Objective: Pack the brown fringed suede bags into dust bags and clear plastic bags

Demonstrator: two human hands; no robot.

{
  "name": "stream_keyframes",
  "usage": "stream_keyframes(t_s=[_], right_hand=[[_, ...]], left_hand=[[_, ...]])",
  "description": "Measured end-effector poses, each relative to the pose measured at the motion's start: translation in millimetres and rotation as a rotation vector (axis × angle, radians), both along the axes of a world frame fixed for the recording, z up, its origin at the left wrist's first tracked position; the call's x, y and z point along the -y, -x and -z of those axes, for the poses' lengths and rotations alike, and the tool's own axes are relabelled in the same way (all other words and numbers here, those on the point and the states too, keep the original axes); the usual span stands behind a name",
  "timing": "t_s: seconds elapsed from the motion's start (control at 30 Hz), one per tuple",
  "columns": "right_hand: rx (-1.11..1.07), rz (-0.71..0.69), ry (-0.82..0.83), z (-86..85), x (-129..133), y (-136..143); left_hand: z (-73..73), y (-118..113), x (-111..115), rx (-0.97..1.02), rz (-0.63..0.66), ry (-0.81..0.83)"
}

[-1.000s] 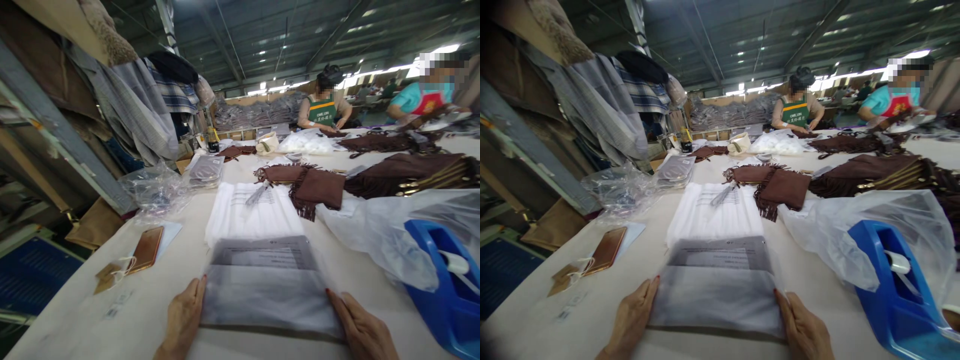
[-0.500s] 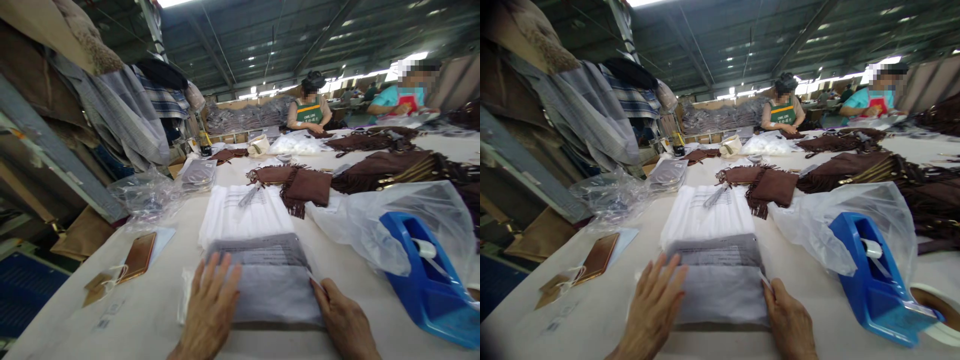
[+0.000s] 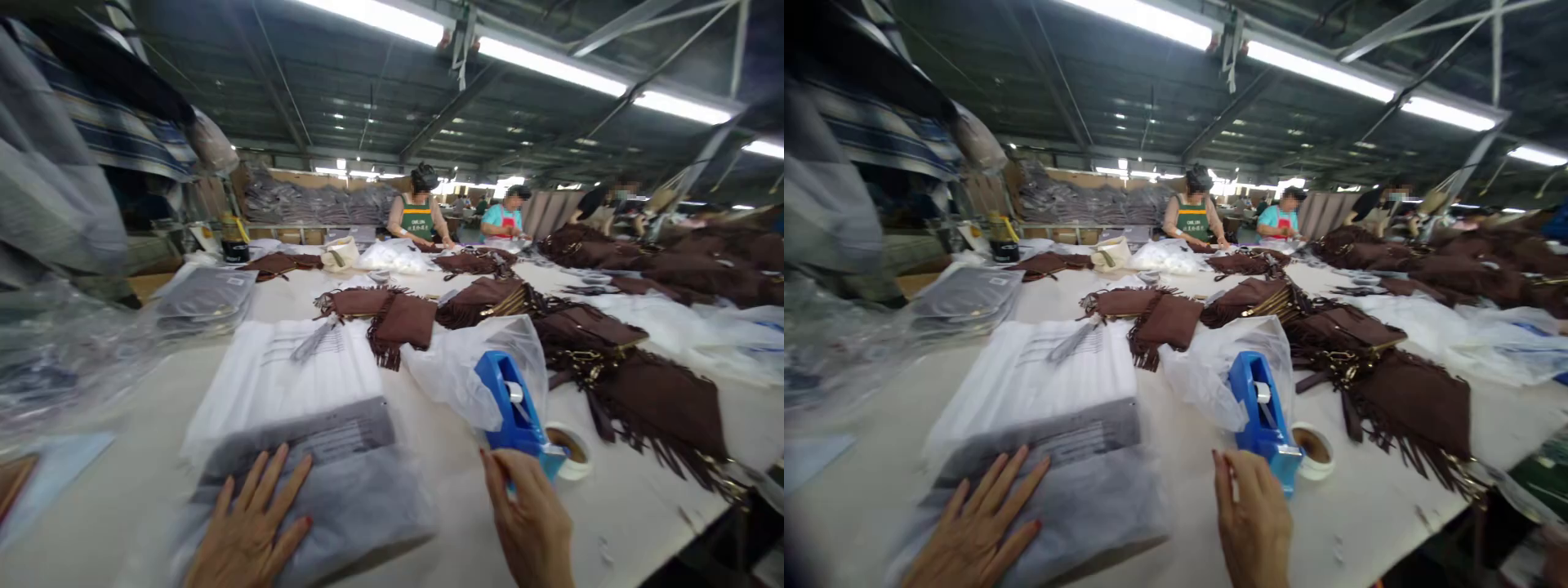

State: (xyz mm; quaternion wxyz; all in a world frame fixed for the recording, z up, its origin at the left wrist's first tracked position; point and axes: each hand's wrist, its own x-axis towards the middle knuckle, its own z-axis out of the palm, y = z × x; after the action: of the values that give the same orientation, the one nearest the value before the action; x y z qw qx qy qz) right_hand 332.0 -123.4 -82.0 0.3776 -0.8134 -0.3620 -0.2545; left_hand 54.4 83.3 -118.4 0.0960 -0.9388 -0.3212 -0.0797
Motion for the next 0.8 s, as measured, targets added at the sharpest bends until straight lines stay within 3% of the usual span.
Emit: stream_keyframes(t_s=[0.1, 0.17, 0.27, 0.5, 0.63, 0.7, 0.8], right_hand=[[-0.209, 0.184, -0.05, -33.8, 25.4, -48.2], [-0.444, 0.163, 0.051, -48.3, 32.9, -74.7], [-0.628, 0.038, 0.133, -54.8, 32.0, -92.0], [-0.851, -0.083, 0.034, -51.9, 20.7, -86.1], [-0.824, -0.137, -0.11, -48.7, 30.5, -81.3], [-0.74, -0.143, -0.219, -37.4, 45.8, -73.7], [-0.695, -0.137, -0.358, -6.9, 72.3, -57.8]], left_hand=[[2.2, -1.3, -2.8, -0.008, 0.005, 0.026], [1.9, -1.6, -3.5, -0.018, 0.001, 0.032], [3.5, -0.2, -5.1, 0.0, 0.019, 0.01], [10.2, 1.8, -9.8, 0.074, 0.046, 0.015], [8.4, 1.1, -10.4, 0.036, 0.029, 0.019], [10.1, 1.7, -10.5, 0.027, 0.024, 0.006], [17.1, 3.5, -10.7, 0.095, 0.034, -0.028]])
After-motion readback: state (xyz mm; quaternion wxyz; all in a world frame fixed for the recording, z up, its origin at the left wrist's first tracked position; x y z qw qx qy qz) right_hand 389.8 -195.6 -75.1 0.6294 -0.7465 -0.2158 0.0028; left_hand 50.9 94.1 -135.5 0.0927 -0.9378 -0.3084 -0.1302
